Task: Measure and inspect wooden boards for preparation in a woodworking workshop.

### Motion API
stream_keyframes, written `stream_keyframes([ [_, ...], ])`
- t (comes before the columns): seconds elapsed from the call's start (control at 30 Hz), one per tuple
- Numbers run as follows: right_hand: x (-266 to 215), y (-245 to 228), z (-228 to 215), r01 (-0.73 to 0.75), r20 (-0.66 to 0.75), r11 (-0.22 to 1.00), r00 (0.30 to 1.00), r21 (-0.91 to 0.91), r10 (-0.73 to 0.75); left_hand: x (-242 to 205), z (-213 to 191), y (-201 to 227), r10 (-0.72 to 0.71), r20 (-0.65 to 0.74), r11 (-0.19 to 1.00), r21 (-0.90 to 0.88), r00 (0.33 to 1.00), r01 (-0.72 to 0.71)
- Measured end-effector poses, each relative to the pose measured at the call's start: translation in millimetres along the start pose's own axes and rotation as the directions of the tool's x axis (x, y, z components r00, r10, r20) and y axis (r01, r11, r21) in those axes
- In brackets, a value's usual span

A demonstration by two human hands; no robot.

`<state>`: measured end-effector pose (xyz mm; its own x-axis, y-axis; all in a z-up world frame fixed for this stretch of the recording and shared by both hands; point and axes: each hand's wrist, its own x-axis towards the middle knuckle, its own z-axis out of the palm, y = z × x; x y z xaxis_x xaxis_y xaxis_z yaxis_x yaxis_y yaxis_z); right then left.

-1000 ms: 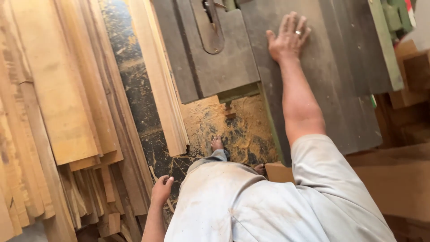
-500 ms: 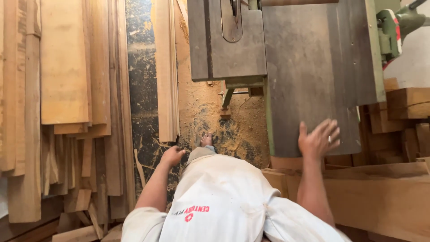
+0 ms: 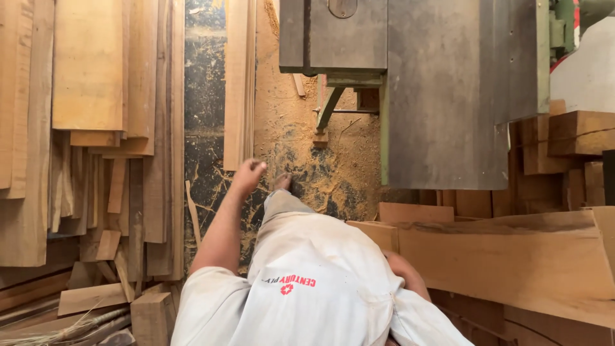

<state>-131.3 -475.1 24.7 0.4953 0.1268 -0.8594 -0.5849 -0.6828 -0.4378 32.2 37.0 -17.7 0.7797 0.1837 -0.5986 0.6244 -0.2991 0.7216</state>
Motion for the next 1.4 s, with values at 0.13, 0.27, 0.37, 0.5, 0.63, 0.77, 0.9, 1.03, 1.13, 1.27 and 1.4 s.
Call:
stream_keyframes([
  [0.13,30,-34,6,0.008,0.0,0.994,1.0,-0.11,-0.008,43,-49,26,0.133,-0.298,0.94,-0.264,0.945,-0.216],
  [0.27,30,-130,5,0.089,-0.091,0.966,0.989,-0.242,-0.114,77,-121,76,0.257,-0.463,0.846,-0.317,0.848,-0.429],
  [0.37,24,-218,4,0.119,-0.188,0.901,0.958,-0.418,-0.214,108,-171,104,0.275,-0.579,0.816,-0.282,0.767,-0.505],
  [0.5,35,-329,9,0.384,-0.432,0.844,0.733,-0.375,-0.526,130,-216,133,0.305,-0.483,0.843,-0.264,0.821,-0.468],
  [0.63,51,-428,20,0.316,-0.524,0.797,0.62,-0.514,-0.584,78,-214,188,-0.081,0.11,0.947,-0.303,0.991,0.111],
  [0.77,45,-447,38,0.23,-0.557,0.861,0.681,-0.455,-0.476,86,-172,112,0.066,0.196,0.882,-0.469,0.978,0.034],
  [0.9,46,-408,44,0.224,-0.578,0.894,0.696,-0.388,-0.426,29,-159,103,0.18,0.076,0.878,-0.463,0.981,-0.126],
  [1.03,69,-351,24,0.479,-0.538,0.807,0.603,-0.346,-0.589,-36,-167,150,0.404,0.004,0.898,-0.19,0.915,-0.396],
  [1.13,66,-325,3,0.534,-0.458,0.695,0.523,-0.481,-0.719,-94,-176,223,0.56,0.104,0.828,-0.048,0.822,-0.559],
  [1.27,-62,-399,13,0.696,-0.308,0.572,0.483,-0.434,-0.82,-104,-133,263,0.69,0.21,0.714,-0.037,0.693,-0.7],
  [1.4,-105,-416,19,0.798,-0.492,0.533,0.357,-0.281,-0.794,-97,-91,292,0.857,0.21,0.508,-0.184,0.471,-0.842],
])
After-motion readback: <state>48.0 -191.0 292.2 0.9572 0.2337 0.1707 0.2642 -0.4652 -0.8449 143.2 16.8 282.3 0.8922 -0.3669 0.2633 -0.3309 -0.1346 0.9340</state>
